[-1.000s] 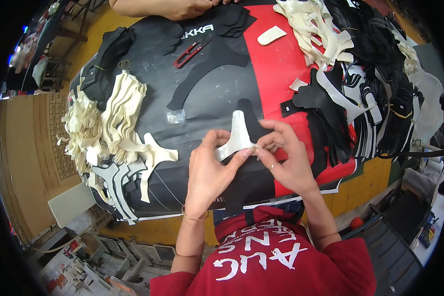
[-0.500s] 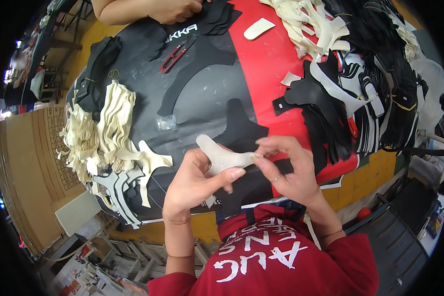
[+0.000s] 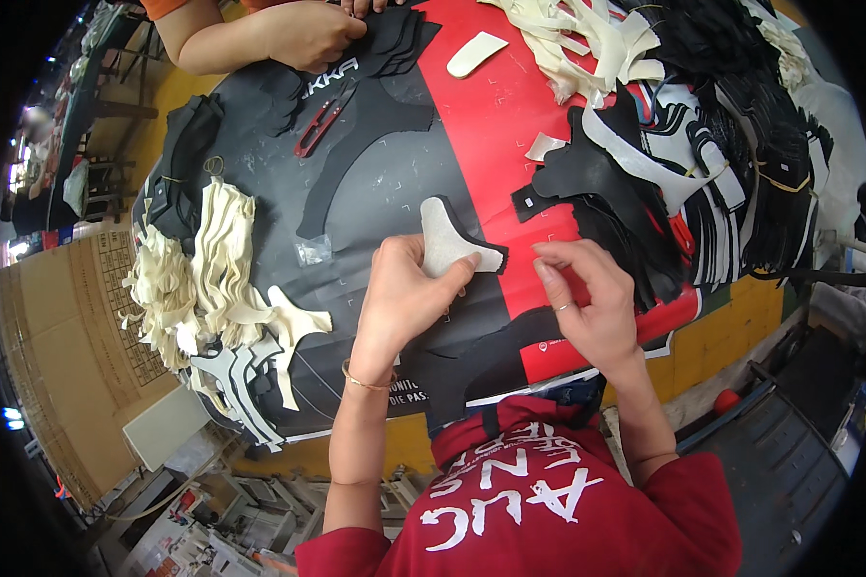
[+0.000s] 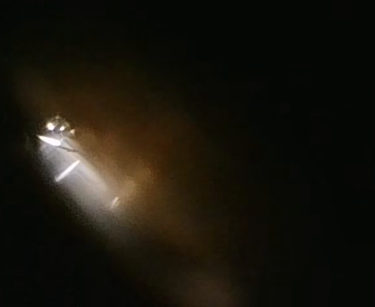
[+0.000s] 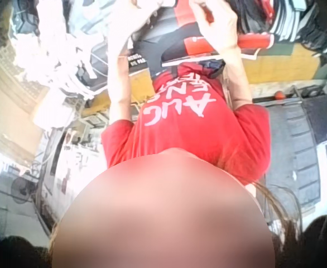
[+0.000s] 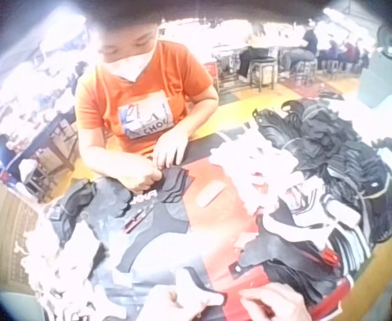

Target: The person repeatedly picks up small white and black fabric pieces from a table, aligns them, and presses them together by hand. They handle the pieces one at a time, occasionally moving them aside to reach other items.

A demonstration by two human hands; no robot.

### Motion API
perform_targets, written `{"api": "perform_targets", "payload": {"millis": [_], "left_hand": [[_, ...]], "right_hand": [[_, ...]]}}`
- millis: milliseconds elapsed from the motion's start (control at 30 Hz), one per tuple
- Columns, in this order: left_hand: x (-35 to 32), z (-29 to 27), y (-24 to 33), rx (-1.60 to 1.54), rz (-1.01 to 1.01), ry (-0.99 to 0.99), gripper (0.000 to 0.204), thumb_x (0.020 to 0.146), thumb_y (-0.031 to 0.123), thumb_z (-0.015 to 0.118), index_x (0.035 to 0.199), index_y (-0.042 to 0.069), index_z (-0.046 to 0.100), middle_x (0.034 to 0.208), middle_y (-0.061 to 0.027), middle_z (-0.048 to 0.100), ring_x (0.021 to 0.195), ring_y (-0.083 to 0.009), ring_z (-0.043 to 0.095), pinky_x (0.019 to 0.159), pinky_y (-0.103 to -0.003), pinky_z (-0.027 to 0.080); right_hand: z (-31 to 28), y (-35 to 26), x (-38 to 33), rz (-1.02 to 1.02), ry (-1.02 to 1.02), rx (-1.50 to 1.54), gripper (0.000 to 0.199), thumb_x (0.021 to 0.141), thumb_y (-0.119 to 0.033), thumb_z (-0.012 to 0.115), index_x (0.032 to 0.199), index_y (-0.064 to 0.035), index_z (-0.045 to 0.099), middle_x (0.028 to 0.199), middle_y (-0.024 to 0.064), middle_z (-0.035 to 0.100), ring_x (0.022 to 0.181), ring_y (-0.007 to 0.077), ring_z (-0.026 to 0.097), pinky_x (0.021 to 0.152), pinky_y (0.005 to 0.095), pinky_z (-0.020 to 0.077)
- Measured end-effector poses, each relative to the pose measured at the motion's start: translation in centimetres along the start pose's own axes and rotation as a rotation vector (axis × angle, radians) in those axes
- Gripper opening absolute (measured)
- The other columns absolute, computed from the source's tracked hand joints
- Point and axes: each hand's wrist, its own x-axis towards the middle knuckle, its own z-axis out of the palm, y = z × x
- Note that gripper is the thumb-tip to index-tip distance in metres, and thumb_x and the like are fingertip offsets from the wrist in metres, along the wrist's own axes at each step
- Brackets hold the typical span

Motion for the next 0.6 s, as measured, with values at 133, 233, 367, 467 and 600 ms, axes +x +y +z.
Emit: {"api": "perform_targets", "payload": {"millis": [133, 233, 367, 467, 600], "left_hand": [[0.1, 0.2, -0.2, -0.008, -0.018, 0.005, 0.026, 0.086, 0.021, 0.078, 0.081, -0.004, 0.071, 0.062, -0.0038, 0.065, 0.048, -0.0071, 0.057, 0.043, -0.024, 0.042], [0.2, 0.3, -0.2, -0.015, -0.006, -0.013, 0.026, 0.086, 0.020, 0.078, 0.079, -0.004, 0.070, 0.062, -0.0041, 0.065, 0.048, -0.0072, 0.057, 0.043, -0.024, 0.042], [0.1, 0.5, 0.0, -0.001, -0.006, -0.019, 0.029, 0.085, 0.020, 0.077, 0.075, -0.006, 0.070, 0.061, -0.0070, 0.066, 0.051, -0.0098, 0.060, 0.047, -0.028, 0.045], [0.1, 0.4, 0.2, 0.012, -0.013, -0.014, 0.031, 0.085, 0.020, 0.076, 0.073, -0.007, 0.070, 0.060, -0.0084, 0.067, 0.052, -0.0111, 0.061, 0.049, -0.029, 0.046], [0.1, 0.4, 0.2, 0.006, -0.007, -0.017, 0.031, 0.085, 0.021, 0.075, 0.073, -0.007, 0.070, 0.060, -0.0089, 0.067, 0.052, -0.0112, 0.061, 0.049, -0.029, 0.046]], "right_hand": [[0.8, -0.1, -0.3, -0.109, -0.062, -0.097, 0.017, 0.089, -0.007, 0.069, 0.106, -0.0069, 0.071, 0.091, 0.0063, 0.067, 0.080, 0.0252, 0.064, 0.073, 0.0369, 0.0475], [1.2, -0.1, -0.6, -0.158, -0.085, -0.145, 0.018, 0.088, -0.009, 0.068, 0.106, -0.0078, 0.071, 0.094, 0.0058, 0.066, 0.085, 0.0254, 0.063, 0.075, 0.0377, 0.0475], [1.4, -0.2, -1.0, -0.183, -0.110, -0.176, 0.023, 0.085, -0.008, 0.071, 0.107, -0.0075, 0.071, 0.096, 0.0046, 0.064, 0.087, 0.0245, 0.062, 0.076, 0.0370, 0.0471], [1.5, -0.3, -1.1, -0.209, -0.114, -0.204, 0.023, 0.084, -0.008, 0.072, 0.107, -0.0057, 0.073, 0.095, 0.0052, 0.064, 0.086, 0.0243, 0.061, 0.076, 0.0369, 0.0473], [1.5, -0.4, -1.1, -0.217, -0.123, -0.230, 0.027, 0.083, -0.007, 0.072, 0.110, -0.0045, 0.073, 0.095, 0.0059, 0.063, 0.086, 0.0242, 0.060, 0.077, 0.0365, 0.0474]]}}
